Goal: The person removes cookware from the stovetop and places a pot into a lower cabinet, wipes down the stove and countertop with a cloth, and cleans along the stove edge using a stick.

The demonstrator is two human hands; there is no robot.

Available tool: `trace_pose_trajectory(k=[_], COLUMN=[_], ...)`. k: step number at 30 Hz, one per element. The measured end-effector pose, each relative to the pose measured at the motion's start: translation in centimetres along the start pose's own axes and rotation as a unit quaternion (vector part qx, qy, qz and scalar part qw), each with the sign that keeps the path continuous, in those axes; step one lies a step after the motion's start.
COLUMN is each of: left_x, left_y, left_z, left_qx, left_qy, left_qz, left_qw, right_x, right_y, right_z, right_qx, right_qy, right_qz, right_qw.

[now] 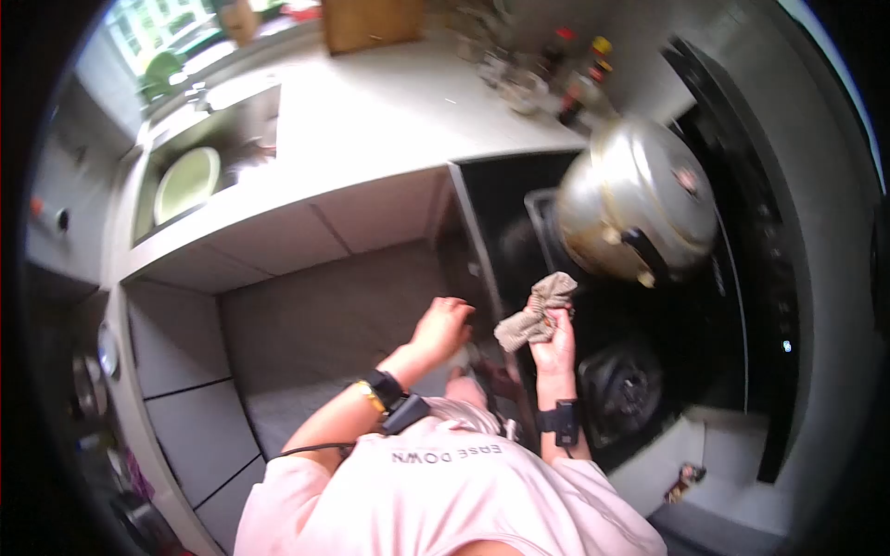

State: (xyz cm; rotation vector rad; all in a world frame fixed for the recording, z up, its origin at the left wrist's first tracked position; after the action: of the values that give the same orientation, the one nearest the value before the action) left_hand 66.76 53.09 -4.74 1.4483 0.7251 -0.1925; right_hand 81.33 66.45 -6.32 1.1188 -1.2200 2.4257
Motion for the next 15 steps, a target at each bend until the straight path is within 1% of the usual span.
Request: trace_pose_trajectory(k=[2,3,5,7,10,15], left_x=[-3.3,-5.0,-8.7,-12.5,-17.2,-22.9], left_y=[-0.2,-0.8,-2.2,-3.7,-6.1,-9.2], left_z=[1.0,1.6,2.9,4.6,7.0,10.5], left_qx=[0.003,0.007,-0.004,-0.024,-0.071,-0.095], left_qy=[0.030,0.048,0.094,0.136,0.191,0.283], left_qz=[-0.004,-0.001,-0.014,-0.026,-0.012,-0.012], left_qw=[1.000,0.999,0.995,0.990,0.979,0.954], right_x=[4.8,6.2,11.9,17.9,27.3,42.9], right_y=[2.9,4.9,8.2,11.5,15.5,21.3], right_z=[-1.2,-2.6,-3.9,-4.6,-5.4,-6.2], right_qx=[0.037,0.067,0.086,0.110,0.093,0.044], right_qy=[-0.018,-0.061,-0.127,-0.148,-0.216,-0.321], right_qz=[0.006,0.016,0.025,0.050,0.077,0.148], right_qw=[0.999,0.996,0.988,0.982,0.969,0.934])
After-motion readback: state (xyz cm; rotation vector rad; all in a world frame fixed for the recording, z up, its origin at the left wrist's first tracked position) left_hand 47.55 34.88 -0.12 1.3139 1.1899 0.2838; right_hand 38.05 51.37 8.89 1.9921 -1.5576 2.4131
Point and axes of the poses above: each hand's wrist, its own z-axis away from the middle knuckle, its own x-axis out of the palm, y = z × x, the point moved 7 cm from there along -z, towards the middle knuckle, and after that the axes turned 10 degrees about z, right-handed, at the moved point
